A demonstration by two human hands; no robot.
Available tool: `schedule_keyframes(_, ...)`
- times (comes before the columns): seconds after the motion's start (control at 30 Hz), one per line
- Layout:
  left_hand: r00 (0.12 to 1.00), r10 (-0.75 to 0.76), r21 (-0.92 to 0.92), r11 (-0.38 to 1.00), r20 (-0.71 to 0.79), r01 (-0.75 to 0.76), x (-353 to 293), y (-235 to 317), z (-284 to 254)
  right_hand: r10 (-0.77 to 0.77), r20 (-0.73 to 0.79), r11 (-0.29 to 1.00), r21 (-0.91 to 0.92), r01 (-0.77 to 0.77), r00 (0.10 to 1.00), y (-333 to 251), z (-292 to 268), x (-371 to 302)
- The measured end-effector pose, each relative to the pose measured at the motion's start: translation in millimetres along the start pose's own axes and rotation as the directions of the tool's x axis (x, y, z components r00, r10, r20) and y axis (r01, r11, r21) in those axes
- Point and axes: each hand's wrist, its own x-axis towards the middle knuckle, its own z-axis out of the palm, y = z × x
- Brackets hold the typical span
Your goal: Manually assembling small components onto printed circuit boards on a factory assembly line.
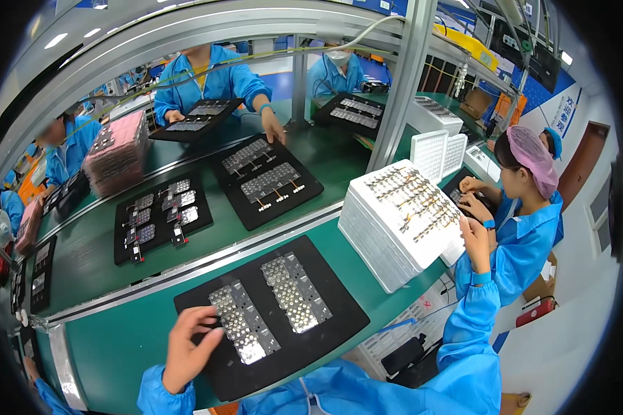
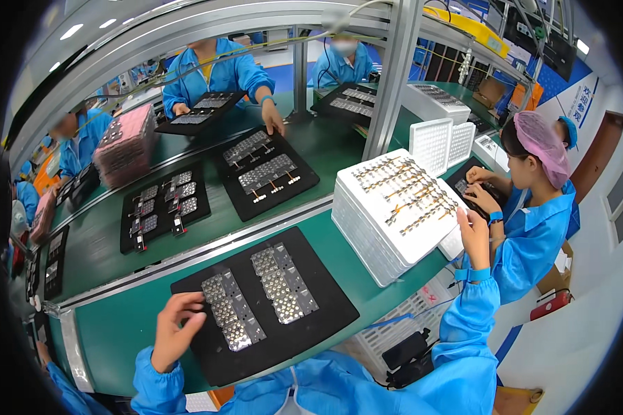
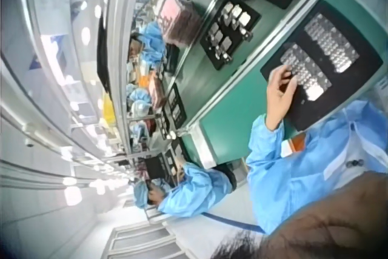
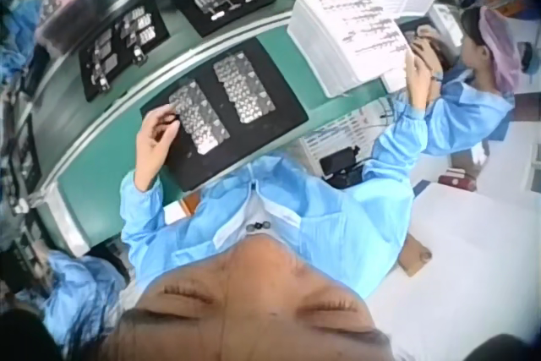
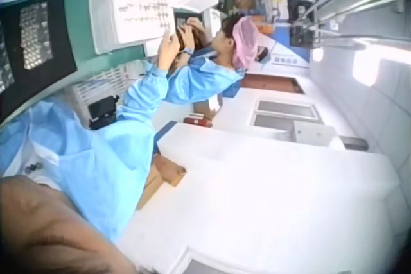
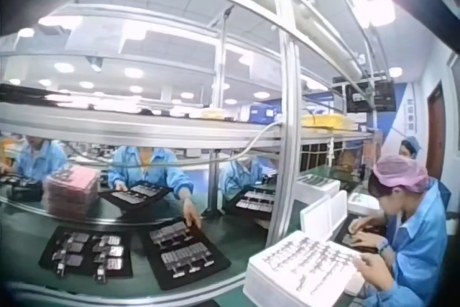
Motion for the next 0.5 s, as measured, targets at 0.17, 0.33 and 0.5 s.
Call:
schedule_keyframes(0.17,0.907,0.137,-0.084,0.990,0.398,-0.113,50,35,53,0.005,-0.060,0.995,0.096,0.001,0.998,-16,-4,-5)
schedule_keyframes(0.33,0.811,0.151,-0.308,0.951,0.565,0.038,106,45,130,-0.093,-0.146,0.996,0.003,0.094,0.985,-37,-11,-16)
schedule_keyframes(0.5,0.808,0.146,-0.372,0.923,0.571,0.096,140,48,184,-0.492,-0.016,0.846,-0.243,0.474,0.870,-116,15,-52)
